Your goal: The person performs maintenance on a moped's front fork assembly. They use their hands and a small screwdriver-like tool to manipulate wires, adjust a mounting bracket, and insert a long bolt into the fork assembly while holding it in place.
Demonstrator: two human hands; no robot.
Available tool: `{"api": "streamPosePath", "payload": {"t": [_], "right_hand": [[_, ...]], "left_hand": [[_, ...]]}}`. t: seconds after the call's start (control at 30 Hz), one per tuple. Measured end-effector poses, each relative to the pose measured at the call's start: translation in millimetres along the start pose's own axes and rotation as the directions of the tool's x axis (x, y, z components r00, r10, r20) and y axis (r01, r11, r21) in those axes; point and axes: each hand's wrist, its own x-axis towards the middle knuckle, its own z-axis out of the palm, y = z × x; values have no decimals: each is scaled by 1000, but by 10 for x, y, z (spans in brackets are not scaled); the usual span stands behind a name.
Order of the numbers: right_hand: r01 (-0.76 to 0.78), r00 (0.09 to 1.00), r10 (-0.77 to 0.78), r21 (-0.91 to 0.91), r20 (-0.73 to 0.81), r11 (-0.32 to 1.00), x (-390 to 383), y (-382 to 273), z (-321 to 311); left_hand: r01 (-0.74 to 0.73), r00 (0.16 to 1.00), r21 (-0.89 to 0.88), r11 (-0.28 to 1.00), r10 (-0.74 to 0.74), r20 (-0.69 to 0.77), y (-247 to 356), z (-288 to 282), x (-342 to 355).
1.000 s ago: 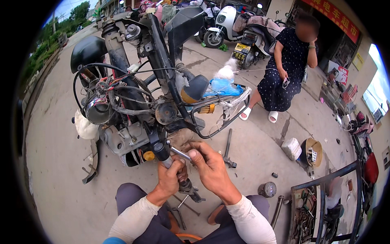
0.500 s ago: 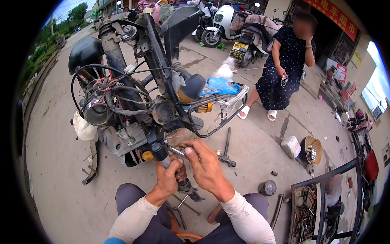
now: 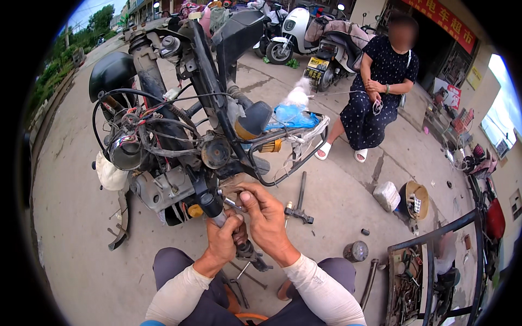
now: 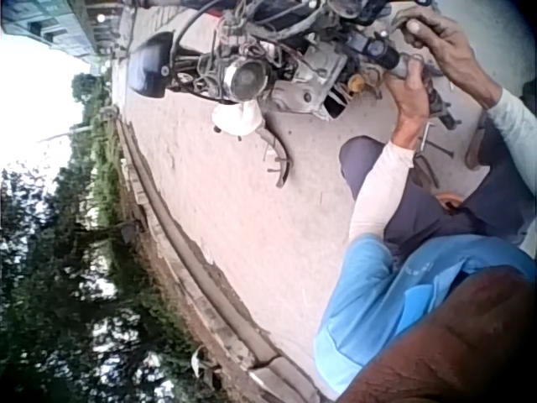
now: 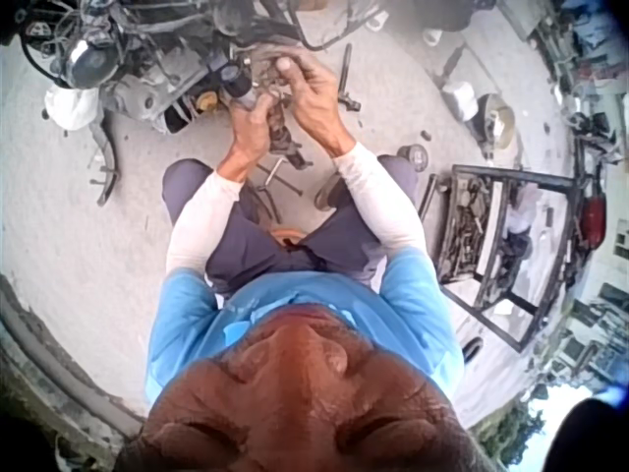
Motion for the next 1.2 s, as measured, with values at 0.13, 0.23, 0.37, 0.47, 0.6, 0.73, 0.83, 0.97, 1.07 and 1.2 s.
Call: {"api": "streamPosePath", "payload": {"t": [0.13, 0.23, 0.37, 0.47, 0.6, 0.73, 0.83, 0.97, 1.07, 1.2], "right_hand": [[13, 1000, -13, -60, 9, 998, 10, 21, 6], [22, 1000, -22, -54, 4, 998, 42, 51, 19], [46, 999, -46, -44, 9, 998, 57, 91, 21], [246, 968, -252, -290, 18, 925, 104, 223, -54], [431, 893, -444, -431, 75, 793, 181, 186, -19], [493, 851, -518, -474, 88, 730, 224, 233, -1], [529, 828, -547, -488, 120, 694, 246, 217, -3], [559, 807, -560, -555, 190, 616, 273, 182, -78], [436, 898, -376, -577, 228, 691, 146, 50, -65], [313, 949, -238, -666, 205, 677, -119, -260, 25]], "left_hand": [[-8, 1000, 23, 1000, 8, 6, 7, -10, -4], [-6, 1000, 17, 1000, 6, 5, -10, -17, 0], [-6, 1000, 20, 1000, 6, 10, 10, -9, -10], [-6, 1000, 20, 1000, 6, 20, 9, 0, -8], [7, 1000, 19, 1000, -7, 13, 23, -5, -12], [1, 999, 6, 1000, -1, 32, -6, -22, -5], [1, 999, 1, 1000, -1, 37, -21, -36, -1], [-15, 999, 41, 999, 13, 47, -30, 11, 11], [-9, 1000, 86, 996, 7, 18, -9, -40, -3], [-70, 998, 165, 984, 70, 3, -47, -53, 8]]}}
